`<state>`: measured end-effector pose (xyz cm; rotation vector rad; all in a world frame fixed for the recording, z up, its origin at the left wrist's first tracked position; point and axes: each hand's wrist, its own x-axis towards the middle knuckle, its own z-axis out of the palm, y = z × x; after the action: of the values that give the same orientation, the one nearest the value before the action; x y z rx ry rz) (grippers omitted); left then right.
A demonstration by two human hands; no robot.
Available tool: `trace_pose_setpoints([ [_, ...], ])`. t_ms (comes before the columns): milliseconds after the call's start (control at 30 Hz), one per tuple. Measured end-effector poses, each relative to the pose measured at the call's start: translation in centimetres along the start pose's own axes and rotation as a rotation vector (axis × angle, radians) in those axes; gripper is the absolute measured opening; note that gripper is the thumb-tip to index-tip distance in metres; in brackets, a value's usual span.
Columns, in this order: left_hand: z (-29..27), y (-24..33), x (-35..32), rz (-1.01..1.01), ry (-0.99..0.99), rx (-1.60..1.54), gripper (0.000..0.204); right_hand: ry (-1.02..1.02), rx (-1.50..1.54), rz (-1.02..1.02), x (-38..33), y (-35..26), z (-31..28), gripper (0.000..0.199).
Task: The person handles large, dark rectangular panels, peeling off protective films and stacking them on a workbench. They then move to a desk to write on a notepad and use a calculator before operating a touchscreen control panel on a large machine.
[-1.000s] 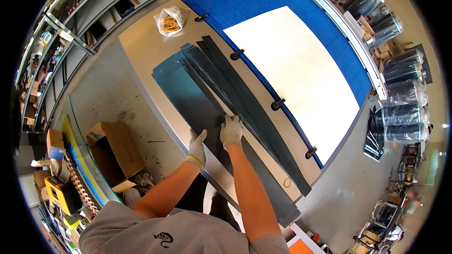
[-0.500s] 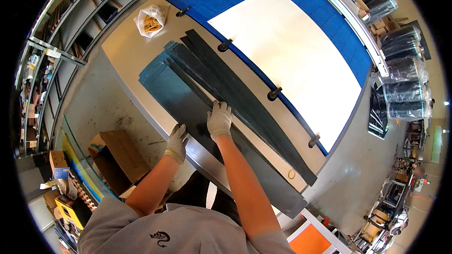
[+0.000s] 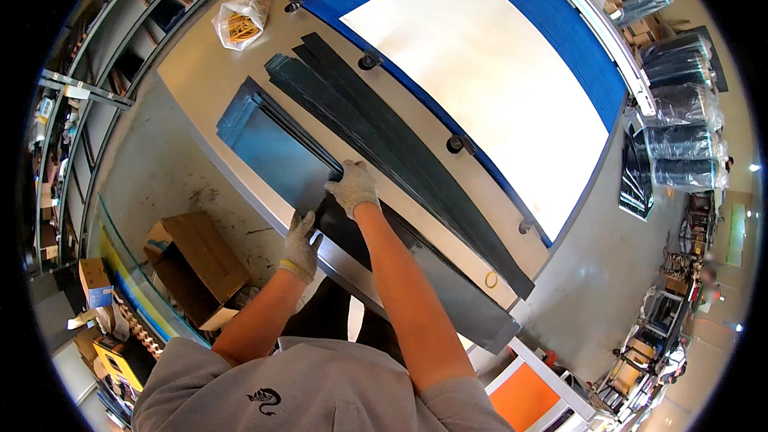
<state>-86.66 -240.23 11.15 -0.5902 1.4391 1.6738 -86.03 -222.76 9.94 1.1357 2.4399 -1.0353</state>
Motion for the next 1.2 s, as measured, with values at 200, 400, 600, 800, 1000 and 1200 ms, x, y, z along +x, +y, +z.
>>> trace_pose_setpoints([
  [200, -1.8, -1.0, 0.3, 0.019, -0.047, -0.04, 0.073, -0.193, 0.15, -0.12, 1.1, 1.9, -1.1, 0.054],
  [400, -1.3, -0.6, -0.8, 0.181, -0.223, 0.213, 0.093, -0.27, 0.053, -0.315, 0.1, 3.0, -2.2, 0.056],
  [600, 0.9, 5.6, 1.3, 1.247, 0.305, 1.252, 0.114, 0.047, -0.16, -0.323, -4.2, 0.9, -0.6, 0.028],
  [800, 7.3, 13.0, 5.7, 1.11, -0.791, 2.322, 0.044, 0.205, -0.073, -0.283, -4.4, 0.7, 1.7, 0.022],
  [1000, 6.7, 11.0, 7.7, 1.253, -0.772, 2.213, 0.033, -0.402, 0.087, 0.094, -8.4, 13.6, -3.5, 0.068],
  [1200, 6.2, 11.3, 6.7, 1.294, -0.781, 2.179, 0.034, -0.358, 0.091, 0.204, -20.0, 27.4, -5.5, 0.058],
])
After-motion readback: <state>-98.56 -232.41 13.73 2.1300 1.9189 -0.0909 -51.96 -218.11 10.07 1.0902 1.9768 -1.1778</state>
